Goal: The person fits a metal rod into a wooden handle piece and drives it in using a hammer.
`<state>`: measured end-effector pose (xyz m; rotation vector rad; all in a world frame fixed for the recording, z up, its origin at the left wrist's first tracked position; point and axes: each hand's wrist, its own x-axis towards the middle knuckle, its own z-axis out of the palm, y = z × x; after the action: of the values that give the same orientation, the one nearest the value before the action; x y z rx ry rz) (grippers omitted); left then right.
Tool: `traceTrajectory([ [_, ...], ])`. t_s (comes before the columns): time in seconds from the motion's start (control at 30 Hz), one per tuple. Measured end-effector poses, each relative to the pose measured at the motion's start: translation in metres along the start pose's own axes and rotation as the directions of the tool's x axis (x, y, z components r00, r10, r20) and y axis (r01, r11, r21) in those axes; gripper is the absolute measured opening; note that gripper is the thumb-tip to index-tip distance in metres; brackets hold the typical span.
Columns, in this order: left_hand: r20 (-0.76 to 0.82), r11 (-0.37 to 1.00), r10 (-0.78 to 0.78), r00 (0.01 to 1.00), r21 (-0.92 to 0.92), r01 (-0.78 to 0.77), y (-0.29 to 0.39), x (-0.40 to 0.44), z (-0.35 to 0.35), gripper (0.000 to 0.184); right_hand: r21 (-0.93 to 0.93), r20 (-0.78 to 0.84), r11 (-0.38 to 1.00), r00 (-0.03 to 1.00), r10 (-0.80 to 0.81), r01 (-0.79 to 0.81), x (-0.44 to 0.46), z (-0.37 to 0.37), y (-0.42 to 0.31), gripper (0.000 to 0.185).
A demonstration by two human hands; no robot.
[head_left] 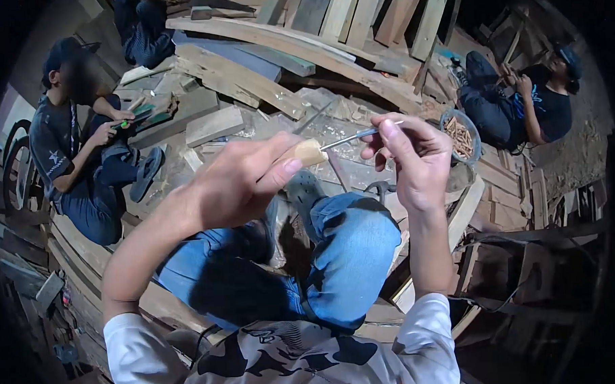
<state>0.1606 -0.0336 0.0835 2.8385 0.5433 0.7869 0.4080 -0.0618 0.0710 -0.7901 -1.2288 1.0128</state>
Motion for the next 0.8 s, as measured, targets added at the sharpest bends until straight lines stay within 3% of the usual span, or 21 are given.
traceTrajectory([
  [0.07,0.058,0.996,-0.053,0.997,-0.064,0.057,-0.012,0.007,-0.003,0.022,-0.025,-0.041,0.999,0.999,0.025,-0.026,0.012,-0.012,0.019,0.018],
  [0.13,0.278,0.873,-0.382,0.881,-0.205,0.443,-0.025,0.014,0.000,0.022,-0.049,-0.059,0.994,0.994,0.096,-0.099,0.021,-0.016,0.035,0.019],
  [0.17,0.385,0.809,-0.452,0.805,-0.203,0.552,-0.037,0.014,0.003,0.022,-0.074,-0.073,0.990,0.991,0.113,-0.119,0.026,-0.018,0.044,0.018],
  [0.2,0.298,0.822,-0.387,0.872,-0.318,0.473,-0.056,0.003,0.018,0.022,-0.100,-0.087,0.986,0.988,0.129,-0.137,0.031,-0.021,0.053,0.018],
  [0.27,0.245,0.831,-0.389,0.888,-0.323,0.453,-0.081,0.003,0.038,0.021,-0.094,-0.126,0.982,0.980,0.153,-0.166,0.042,-0.028,0.077,0.015],
  [0.37,0.349,0.802,-0.413,0.841,-0.298,0.518,-0.111,0.001,0.056,0.022,-0.226,-0.170,0.929,0.951,0.257,-0.291,0.055,-0.033,0.103,0.013],
  [0.5,0.396,0.749,-0.428,0.813,-0.348,0.564,-0.141,-0.010,0.085,0.024,-0.173,-0.143,0.933,0.946,0.292,-0.314,0.065,-0.040,0.153,0.011],
  [0.6,0.459,0.690,-0.428,0.778,-0.391,0.610,-0.169,-0.021,0.112,0.024,-0.259,-0.117,0.879,0.916,0.384,-0.401,0.071,-0.048,0.187,0.011],
  [0.73,0.537,0.629,-0.444,0.717,-0.383,0.676,-0.196,-0.030,0.134,0.024,-0.196,-0.064,0.849,0.871,0.488,-0.490,0.076,-0.062,0.238,0.013],
  [0.8,0.511,0.670,-0.419,0.750,-0.384,0.636,-0.212,-0.039,0.147,0.029,-0.141,-0.049,0.846,0.857,0.514,-0.515,0.076,-0.073,0.272,0.015],
])
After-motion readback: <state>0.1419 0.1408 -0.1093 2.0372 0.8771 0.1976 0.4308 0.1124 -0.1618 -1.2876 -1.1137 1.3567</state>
